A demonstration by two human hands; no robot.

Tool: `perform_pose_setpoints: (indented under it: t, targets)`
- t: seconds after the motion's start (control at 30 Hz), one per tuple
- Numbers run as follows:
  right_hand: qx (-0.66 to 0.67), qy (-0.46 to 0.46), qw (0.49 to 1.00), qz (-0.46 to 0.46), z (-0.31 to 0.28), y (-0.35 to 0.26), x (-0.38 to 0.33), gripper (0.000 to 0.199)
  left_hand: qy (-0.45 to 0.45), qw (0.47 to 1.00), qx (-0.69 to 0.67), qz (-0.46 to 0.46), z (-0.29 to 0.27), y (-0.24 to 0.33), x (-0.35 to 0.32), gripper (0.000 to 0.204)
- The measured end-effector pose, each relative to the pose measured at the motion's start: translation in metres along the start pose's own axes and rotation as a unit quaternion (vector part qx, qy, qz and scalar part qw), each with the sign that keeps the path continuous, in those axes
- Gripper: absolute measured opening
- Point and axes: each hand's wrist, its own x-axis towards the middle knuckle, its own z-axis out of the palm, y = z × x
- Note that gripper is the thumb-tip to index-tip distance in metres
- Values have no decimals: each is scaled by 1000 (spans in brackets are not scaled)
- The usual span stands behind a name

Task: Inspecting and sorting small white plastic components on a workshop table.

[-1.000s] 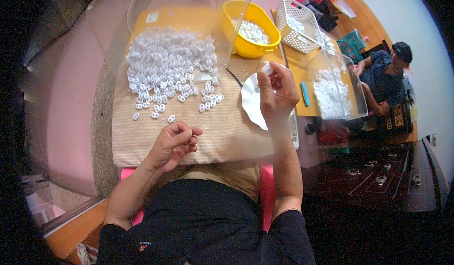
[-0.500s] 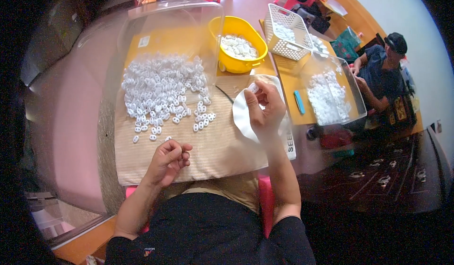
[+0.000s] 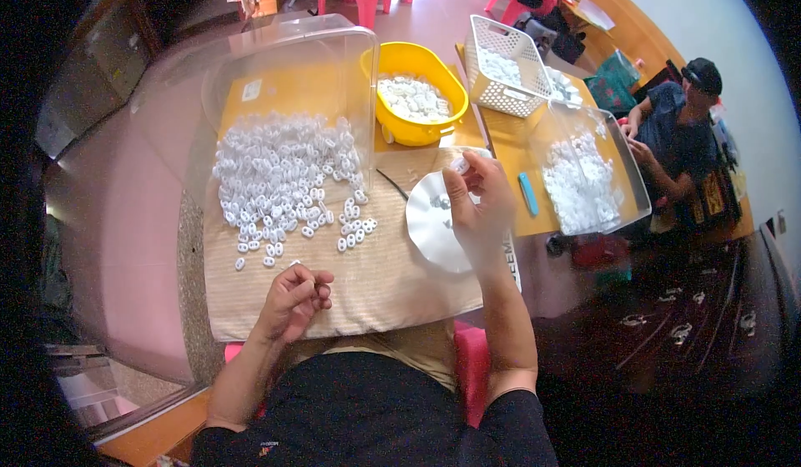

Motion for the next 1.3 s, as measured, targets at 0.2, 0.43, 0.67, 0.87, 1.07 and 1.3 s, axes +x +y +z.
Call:
perform_pose_setpoints:
  t: [0.2,0.43,0.67,0.87,1.07,1.3]
  targets:
    - [-40,-6,999,9,-1,6,23,30,6,1000,-8,3,-5,-4,3,10]
    - [-7,21,1000,3,18,12,60,26,22,1000,-8,-2,-4,-6,6,10]
    - [3,47,999,-28,36,20,86,26,39,999,-11,-12,-3,-4,7,9]
    - [-36,97,986,-130,56,33,105,23,50,999,-5,-12,-1,-5,6,7]
    - [-211,-43,975,-56,53,87,112,25,53,998,15,-10,3,-5,8,7]
    - [-99,-60,993,-16,31,63,87,19,55,998,8,-12,-1,-7,4,5]
